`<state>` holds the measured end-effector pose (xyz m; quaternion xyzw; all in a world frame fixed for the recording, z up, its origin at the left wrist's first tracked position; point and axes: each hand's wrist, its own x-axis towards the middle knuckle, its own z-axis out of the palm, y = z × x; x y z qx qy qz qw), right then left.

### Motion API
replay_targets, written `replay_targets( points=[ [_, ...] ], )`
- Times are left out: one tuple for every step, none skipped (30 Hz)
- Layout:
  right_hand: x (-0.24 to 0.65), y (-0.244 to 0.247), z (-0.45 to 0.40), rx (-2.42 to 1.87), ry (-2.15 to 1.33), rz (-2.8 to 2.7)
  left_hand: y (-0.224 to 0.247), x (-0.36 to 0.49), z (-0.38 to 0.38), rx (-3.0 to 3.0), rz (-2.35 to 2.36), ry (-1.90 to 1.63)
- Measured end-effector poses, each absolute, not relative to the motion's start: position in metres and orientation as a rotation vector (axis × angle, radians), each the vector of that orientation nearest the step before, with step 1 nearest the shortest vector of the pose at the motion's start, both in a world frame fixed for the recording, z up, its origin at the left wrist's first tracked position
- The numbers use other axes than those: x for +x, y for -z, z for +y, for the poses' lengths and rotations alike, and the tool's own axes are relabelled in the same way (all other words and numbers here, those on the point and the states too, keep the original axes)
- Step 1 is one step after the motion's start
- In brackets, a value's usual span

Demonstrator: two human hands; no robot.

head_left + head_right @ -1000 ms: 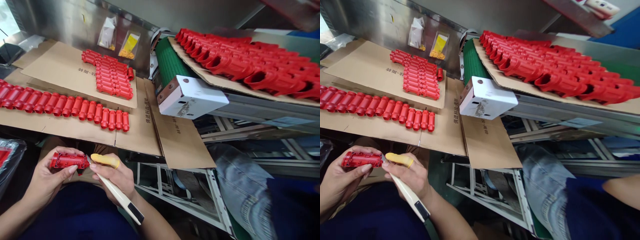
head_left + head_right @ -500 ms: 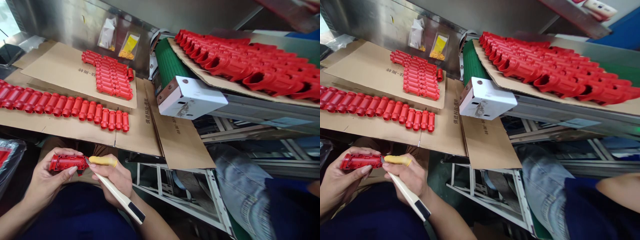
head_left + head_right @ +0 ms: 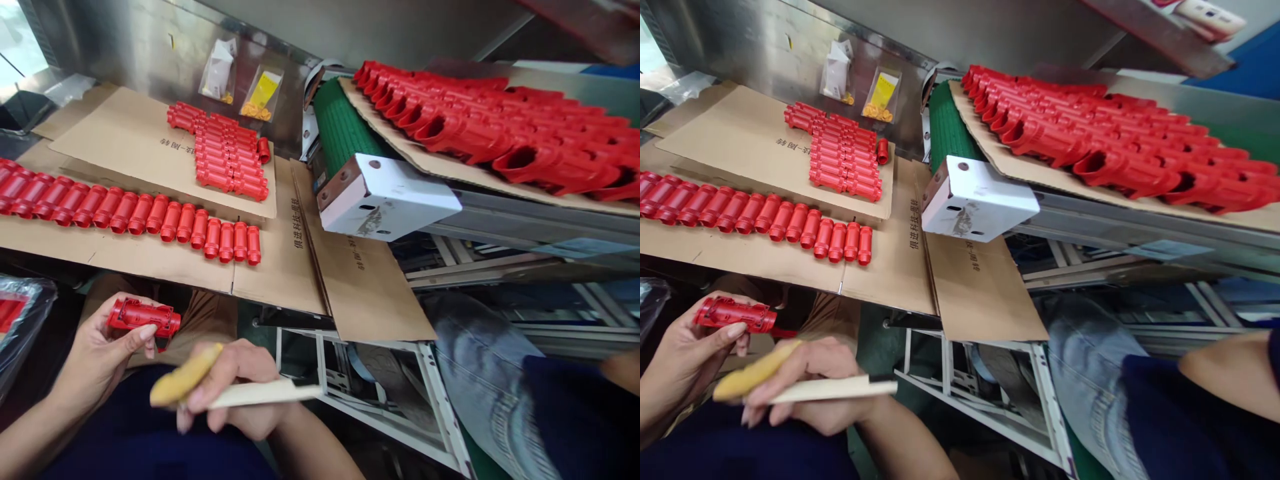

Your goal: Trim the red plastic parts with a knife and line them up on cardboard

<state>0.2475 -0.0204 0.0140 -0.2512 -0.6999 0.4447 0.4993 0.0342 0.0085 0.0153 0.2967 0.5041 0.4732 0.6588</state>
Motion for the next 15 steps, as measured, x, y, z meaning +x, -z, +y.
replay_targets(
  points=[
    [0.246, -0.015, -0.021, -0.581, -1.139, -1.625, -0.018, 0.035, 0.007, 0.691, 1.185, -1.083],
    [0.245, -0.014, -0.020, -0.609, -1.122, -1.586, -0.020, 0.036, 0.006, 0.733, 1.220, -1.096],
    [0.244, -0.013, -0.019, -0.684, -1.031, -1.567, -0.022, 0.037, 0.005, 0.786, 1.246, -1.114],
    [0.243, -0.011, -0.018, -0.780, -0.902, -1.564, -0.023, 0.038, 0.004, 0.843, 1.257, -1.138],
    [0.242, -0.009, -0.017, -0.873, -0.770, -1.572, -0.023, 0.038, 0.003, 0.900, 1.252, -1.169],
    [0.241, -0.006, -0.016, -0.938, -0.657, -1.587, -0.023, 0.038, 0.002, 0.952, 1.239, -1.198],
    [0.239, -0.004, -0.015, -0.959, -0.573, -1.617, -0.022, 0.038, 0.001, 0.993, 1.229, -1.221],
    [0.238, -0.002, -0.015, -0.952, -0.516, -1.647, -0.022, 0.038, 0.001, 1.024, 1.224, -1.238],
    [0.236, 0.000, -0.015, -0.935, -0.477, -1.676, -0.021, 0.038, 0.001, 1.046, 1.223, -1.249],
    [0.234, 0.001, -0.016, -0.918, -0.442, -1.698, -0.021, 0.038, 0.001, 1.062, 1.225, -1.254],
    [0.232, 0.003, -0.016, -0.900, -0.413, -1.716, -0.021, 0.038, 0.001, 1.070, 1.230, -1.253],
    [0.231, 0.004, -0.016, -0.884, -0.387, -1.722, -0.020, 0.038, 0.001, 1.073, 1.231, -1.249],
    [0.229, 0.006, -0.016, -0.873, -0.366, -1.720, -0.021, 0.037, 0.001, 1.071, 1.229, -1.246],
    [0.228, 0.007, -0.016, -0.868, -0.348, -1.714, -0.021, 0.037, 0.000, 1.068, 1.227, -1.244],
    [0.227, 0.008, -0.016, -0.866, -0.333, -1.710, -0.021, 0.037, 0.000, 1.063, 1.222, -1.242]
  ],
)
